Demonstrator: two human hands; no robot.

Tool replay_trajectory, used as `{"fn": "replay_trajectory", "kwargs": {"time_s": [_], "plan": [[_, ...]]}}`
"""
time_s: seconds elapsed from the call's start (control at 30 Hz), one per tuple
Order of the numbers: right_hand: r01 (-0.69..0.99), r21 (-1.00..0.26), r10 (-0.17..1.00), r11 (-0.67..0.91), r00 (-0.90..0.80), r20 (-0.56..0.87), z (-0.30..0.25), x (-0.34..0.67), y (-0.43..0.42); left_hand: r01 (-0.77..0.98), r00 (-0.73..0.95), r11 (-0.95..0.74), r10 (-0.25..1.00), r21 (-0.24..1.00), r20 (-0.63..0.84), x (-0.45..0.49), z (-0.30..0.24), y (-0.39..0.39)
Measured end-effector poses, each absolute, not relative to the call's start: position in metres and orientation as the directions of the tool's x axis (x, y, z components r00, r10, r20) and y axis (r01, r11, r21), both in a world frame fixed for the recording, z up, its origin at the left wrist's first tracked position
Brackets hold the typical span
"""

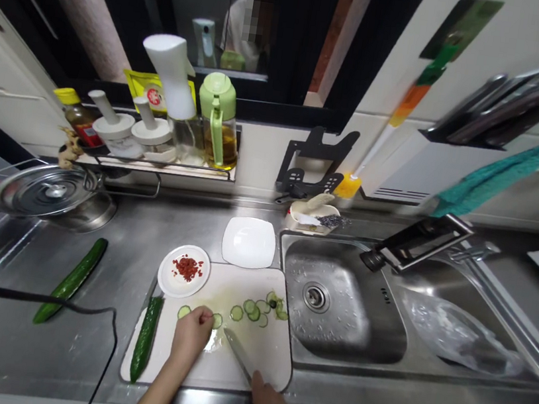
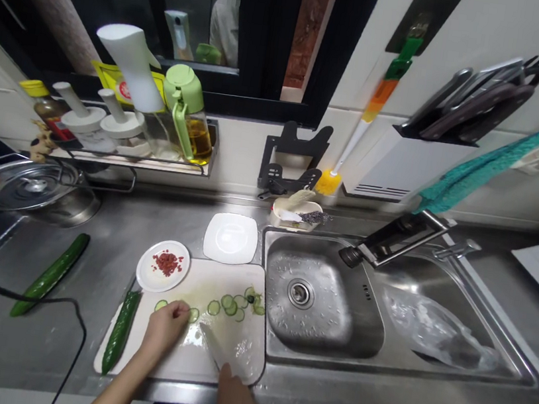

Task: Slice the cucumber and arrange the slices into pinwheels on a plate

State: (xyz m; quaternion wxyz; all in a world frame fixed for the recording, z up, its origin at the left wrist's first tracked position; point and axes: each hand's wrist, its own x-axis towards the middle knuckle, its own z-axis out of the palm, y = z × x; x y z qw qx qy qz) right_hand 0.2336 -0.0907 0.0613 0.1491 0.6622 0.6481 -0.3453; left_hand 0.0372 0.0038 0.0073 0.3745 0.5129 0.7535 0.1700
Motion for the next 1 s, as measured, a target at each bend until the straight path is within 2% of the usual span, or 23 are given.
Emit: {"fn": "replay_trajectory", "kwargs": {"time_s": [0.3,0.5,0.8,1.0], "plan": [[0.978,-0.203,0.662,-0.055,-0.117,-0.74,0.066,0.221,-0.08,0.668,-0.206,0.426,0.894,0.611,-0.398,0.035,0.007,0.002],[0.967,-0.253,0.752,0.013,-0.176,-0.635,0.075,0.203,-0.075,0.676,-0.197,0.412,0.9,0.611,-0.389,0.033,0.008,0.002],[0.971,-0.238,0.759,0.017,-0.167,-0.629,0.079,0.195,-0.068,0.673,-0.197,0.421,0.894,0.608,-0.402,0.031,0.006,0.003],[0.977,-0.214,0.722,0.002,-0.149,-0.675,0.082,0.192,-0.065,0.671,-0.194,0.429,0.889,0.604,-0.416,0.031,0.006,0.003]]}}
